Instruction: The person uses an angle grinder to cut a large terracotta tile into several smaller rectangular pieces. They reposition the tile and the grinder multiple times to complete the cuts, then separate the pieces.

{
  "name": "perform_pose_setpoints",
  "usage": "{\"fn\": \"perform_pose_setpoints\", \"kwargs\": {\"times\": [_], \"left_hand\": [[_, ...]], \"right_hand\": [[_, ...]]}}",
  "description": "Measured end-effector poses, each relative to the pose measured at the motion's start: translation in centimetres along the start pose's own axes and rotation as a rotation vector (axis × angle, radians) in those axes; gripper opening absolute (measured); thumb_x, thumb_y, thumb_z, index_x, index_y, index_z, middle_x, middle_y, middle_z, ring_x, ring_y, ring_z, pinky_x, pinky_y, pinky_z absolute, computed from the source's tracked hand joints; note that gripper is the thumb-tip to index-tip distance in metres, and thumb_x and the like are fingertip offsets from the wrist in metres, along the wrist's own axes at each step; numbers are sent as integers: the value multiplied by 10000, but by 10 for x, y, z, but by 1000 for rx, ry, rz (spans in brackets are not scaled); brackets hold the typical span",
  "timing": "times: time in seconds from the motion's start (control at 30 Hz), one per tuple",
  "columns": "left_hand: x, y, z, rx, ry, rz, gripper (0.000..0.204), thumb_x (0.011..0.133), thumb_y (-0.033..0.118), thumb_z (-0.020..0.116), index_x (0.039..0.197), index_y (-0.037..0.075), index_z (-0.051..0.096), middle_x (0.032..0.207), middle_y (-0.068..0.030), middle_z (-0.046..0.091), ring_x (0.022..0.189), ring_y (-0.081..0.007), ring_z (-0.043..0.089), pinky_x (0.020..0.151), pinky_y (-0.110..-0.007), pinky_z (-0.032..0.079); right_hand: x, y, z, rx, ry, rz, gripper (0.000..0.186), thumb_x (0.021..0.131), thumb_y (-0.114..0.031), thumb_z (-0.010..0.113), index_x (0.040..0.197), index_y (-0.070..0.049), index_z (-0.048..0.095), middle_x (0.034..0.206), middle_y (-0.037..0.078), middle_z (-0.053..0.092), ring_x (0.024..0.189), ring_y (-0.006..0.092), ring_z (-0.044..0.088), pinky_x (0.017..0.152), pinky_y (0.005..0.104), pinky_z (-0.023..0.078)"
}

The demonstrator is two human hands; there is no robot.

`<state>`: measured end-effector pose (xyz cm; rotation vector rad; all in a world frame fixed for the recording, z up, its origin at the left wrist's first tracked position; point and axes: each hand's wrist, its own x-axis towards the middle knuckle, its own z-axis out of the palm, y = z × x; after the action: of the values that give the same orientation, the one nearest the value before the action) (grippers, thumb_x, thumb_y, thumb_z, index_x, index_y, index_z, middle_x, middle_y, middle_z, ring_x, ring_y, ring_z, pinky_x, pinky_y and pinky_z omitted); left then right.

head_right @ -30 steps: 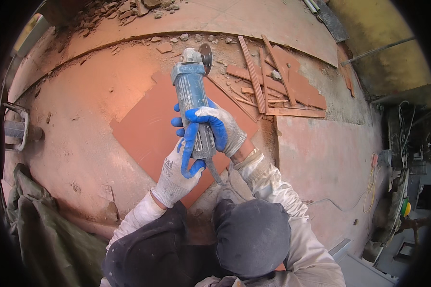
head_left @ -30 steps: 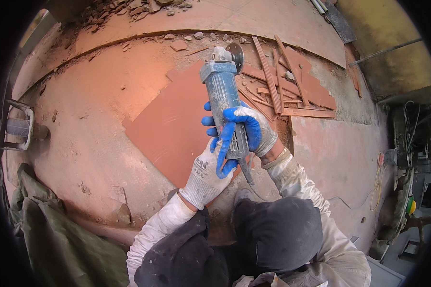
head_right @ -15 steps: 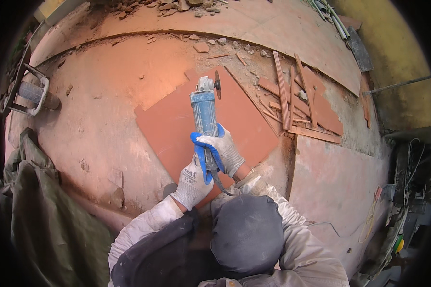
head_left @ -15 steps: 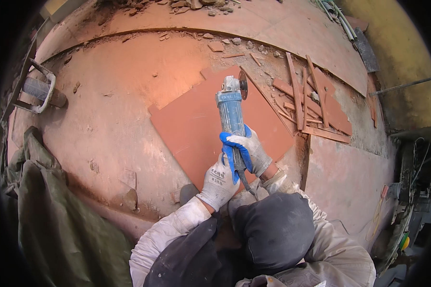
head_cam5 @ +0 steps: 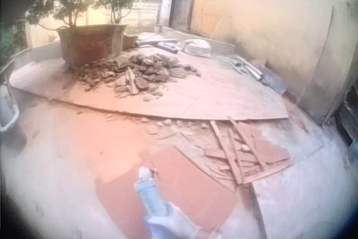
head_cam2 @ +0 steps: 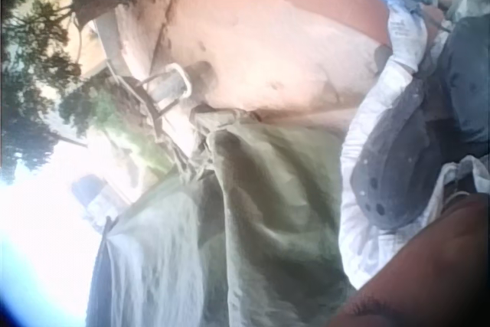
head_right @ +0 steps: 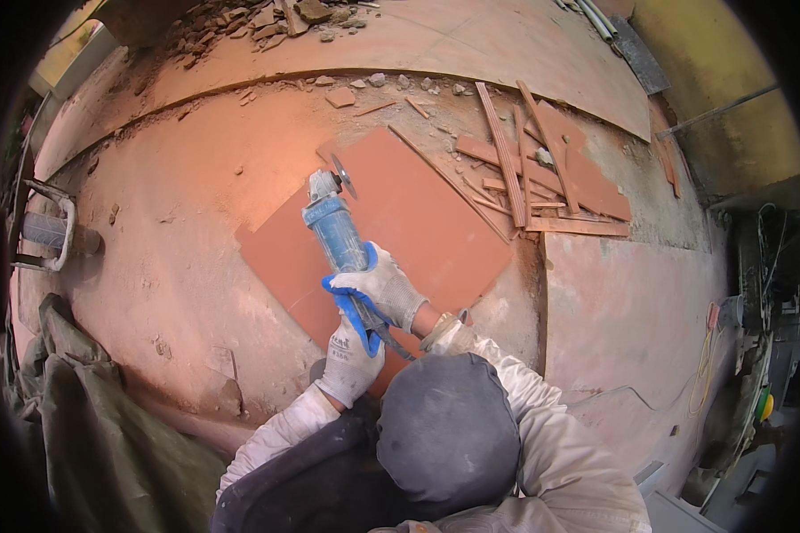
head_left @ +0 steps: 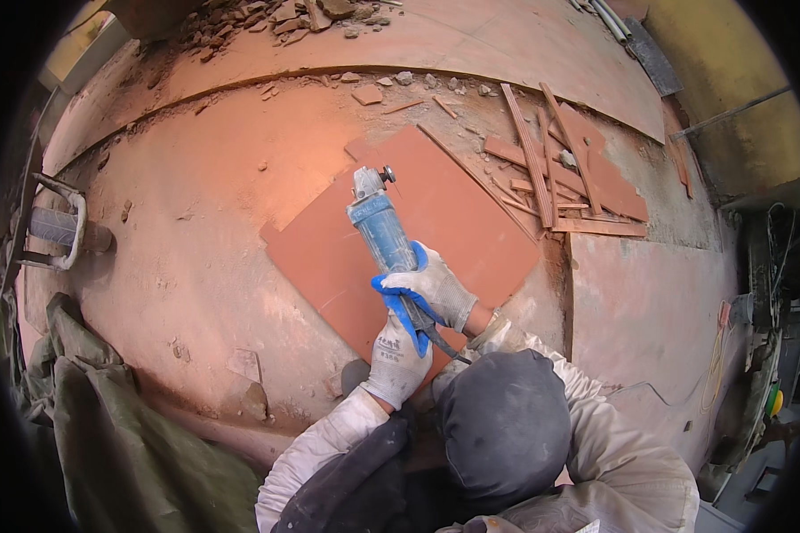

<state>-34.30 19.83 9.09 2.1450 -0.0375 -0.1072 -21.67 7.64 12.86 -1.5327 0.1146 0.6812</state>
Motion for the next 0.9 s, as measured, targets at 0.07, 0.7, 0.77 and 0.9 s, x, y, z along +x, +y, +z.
{"fn": "perform_pose_setpoints", "kwargs": {"times": [0.07,0.7,0.77,0.9], "left_hand": [[-4,-6,-4,-159,-29,28,707,1039,222,758,1552,-99,393,1095,-264,742,961,-418,783,836,-479,639],[179,-196,-31,-917,49,-189,655,1126,463,709,1531,-34,573,1409,-102,688,1256,-188,658,1103,-374,544],[185,-203,-28,-845,88,-220,626,1130,434,712,1511,-47,590,1385,-104,705,1250,-181,655,1121,-366,526],[193,-207,-25,-805,29,-269,577,1128,400,726,1474,-51,627,1368,-104,725,1243,-186,668,1118,-364,529]], "right_hand": [[2,3,-6,29,-17,-18,657,832,-321,953,1279,22,616,1030,133,743,839,192,774,769,352,648],[130,-8,-4,-471,-233,139,811,760,-413,911,1363,47,624,1095,216,782,1049,312,786,896,440,630],[131,0,1,-571,-146,184,756,783,-330,866,1383,29,578,1077,251,785,1058,363,799,930,485,626],[138,23,1,-670,-58,72,698,798,-320,840,1339,37,580,1090,308,777,1068,432,788,950,502,614]]}}
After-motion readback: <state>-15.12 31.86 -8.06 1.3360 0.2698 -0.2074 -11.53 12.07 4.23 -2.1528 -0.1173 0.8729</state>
